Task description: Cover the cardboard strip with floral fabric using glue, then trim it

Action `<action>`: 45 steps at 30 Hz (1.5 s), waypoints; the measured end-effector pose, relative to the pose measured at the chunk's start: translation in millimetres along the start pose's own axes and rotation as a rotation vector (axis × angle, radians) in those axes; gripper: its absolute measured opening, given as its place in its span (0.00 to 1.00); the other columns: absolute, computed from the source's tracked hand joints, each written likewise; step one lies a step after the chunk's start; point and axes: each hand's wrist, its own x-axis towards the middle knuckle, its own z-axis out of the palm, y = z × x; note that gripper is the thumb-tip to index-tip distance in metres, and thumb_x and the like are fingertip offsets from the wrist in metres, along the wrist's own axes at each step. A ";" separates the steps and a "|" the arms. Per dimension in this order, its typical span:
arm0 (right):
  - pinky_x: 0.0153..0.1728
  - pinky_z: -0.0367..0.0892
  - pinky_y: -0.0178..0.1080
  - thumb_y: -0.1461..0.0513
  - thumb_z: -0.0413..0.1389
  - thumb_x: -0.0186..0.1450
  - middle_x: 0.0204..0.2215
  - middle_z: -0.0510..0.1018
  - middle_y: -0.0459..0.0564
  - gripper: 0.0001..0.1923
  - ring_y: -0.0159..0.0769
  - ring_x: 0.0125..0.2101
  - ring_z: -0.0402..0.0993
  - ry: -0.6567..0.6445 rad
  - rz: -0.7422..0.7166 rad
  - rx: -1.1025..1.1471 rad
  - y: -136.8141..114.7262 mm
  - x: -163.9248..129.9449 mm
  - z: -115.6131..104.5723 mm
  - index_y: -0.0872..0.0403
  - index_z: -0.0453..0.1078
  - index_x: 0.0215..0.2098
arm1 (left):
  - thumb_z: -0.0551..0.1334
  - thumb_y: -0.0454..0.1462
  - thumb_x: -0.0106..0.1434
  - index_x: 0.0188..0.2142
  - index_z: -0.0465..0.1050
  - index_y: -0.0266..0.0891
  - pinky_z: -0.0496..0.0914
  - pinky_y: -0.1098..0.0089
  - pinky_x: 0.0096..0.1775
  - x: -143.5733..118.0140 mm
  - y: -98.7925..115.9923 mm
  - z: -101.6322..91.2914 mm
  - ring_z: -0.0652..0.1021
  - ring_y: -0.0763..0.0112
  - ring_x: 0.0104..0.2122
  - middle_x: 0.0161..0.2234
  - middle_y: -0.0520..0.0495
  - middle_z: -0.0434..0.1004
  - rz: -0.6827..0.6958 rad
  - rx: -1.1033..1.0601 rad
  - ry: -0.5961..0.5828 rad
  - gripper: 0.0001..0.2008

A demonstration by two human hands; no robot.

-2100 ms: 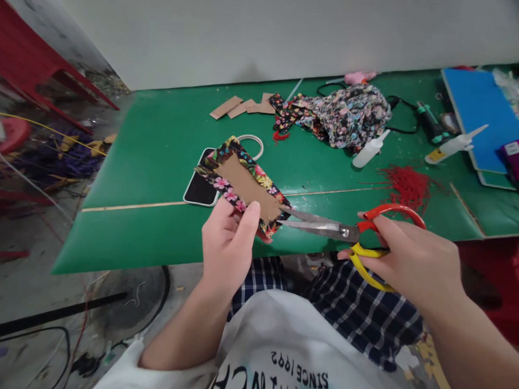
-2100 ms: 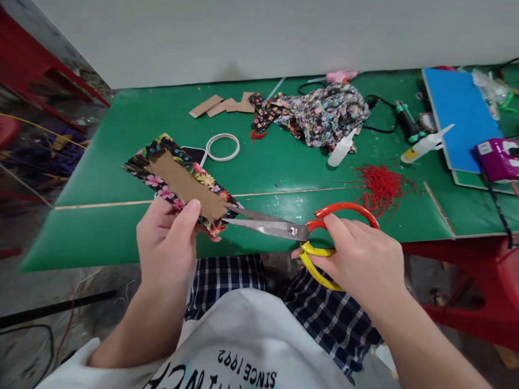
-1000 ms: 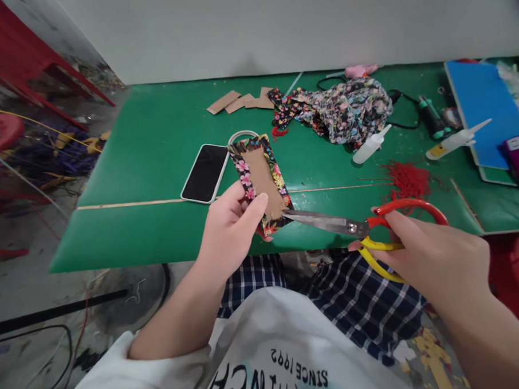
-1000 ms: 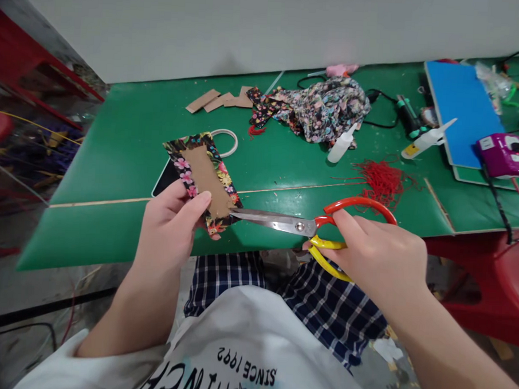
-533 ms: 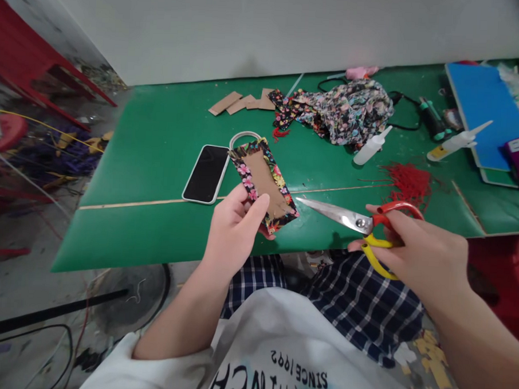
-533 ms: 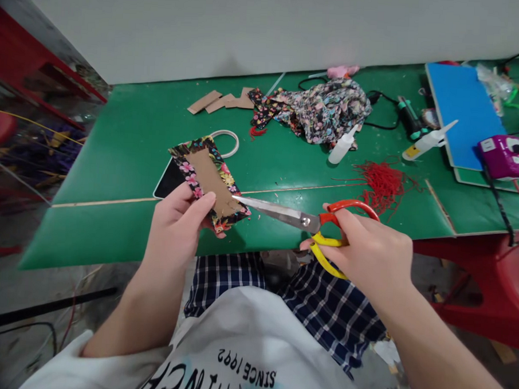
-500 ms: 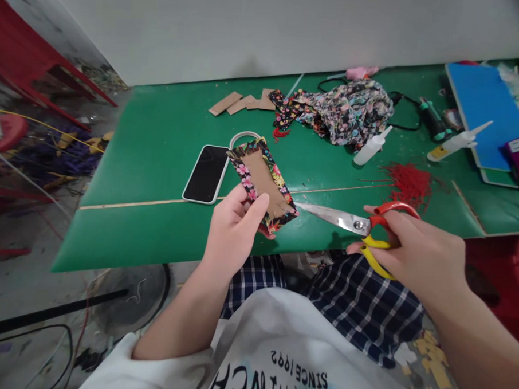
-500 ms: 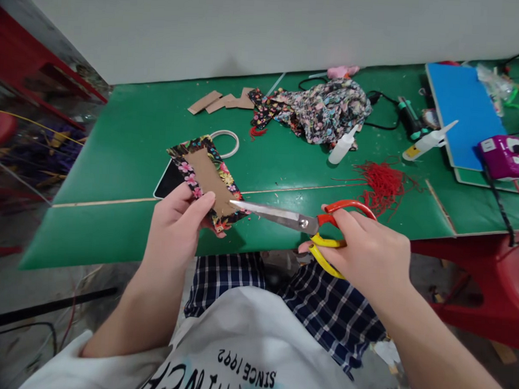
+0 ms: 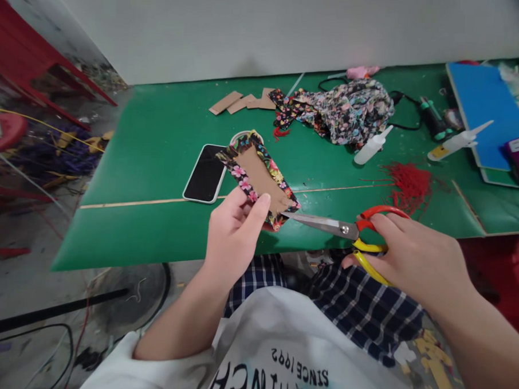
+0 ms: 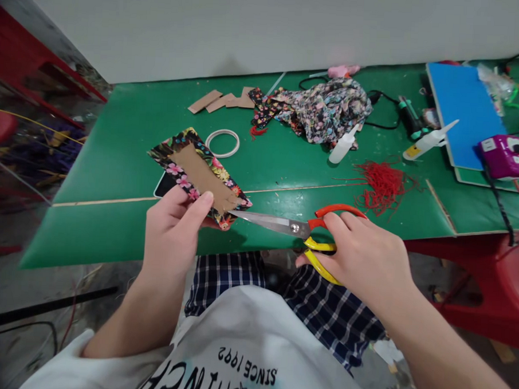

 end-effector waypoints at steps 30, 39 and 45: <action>0.19 0.43 0.32 0.49 0.51 0.60 0.15 0.71 0.46 0.18 0.31 0.18 0.66 0.094 0.014 -0.117 -3.6 -0.7 1.9 0.55 0.70 0.28 | 0.62 0.43 0.60 0.37 0.72 0.40 0.74 0.77 0.24 -0.1 -5.6 4.8 0.78 0.73 0.28 0.30 0.51 0.78 -0.041 0.022 0.036 0.09; 0.17 0.48 0.32 0.43 0.53 0.55 0.11 0.64 0.42 0.24 0.27 0.14 0.59 0.060 0.415 0.251 -2.3 0.6 10.9 0.55 0.68 0.22 | 0.62 0.43 0.59 0.40 0.72 0.40 0.74 0.77 0.23 2.7 -14.7 2.8 0.78 0.73 0.28 0.32 0.50 0.78 -0.084 -0.061 0.007 0.12; 0.18 0.63 0.35 0.47 0.59 0.52 0.19 0.71 0.41 0.18 0.29 0.15 0.65 -0.124 0.734 1.266 -19.9 25.6 18.5 0.51 0.65 0.30 | 0.64 0.42 0.57 0.39 0.73 0.39 0.72 0.77 0.20 5.7 -19.9 4.4 0.75 0.75 0.23 0.29 0.51 0.77 -0.163 -0.155 -0.107 0.12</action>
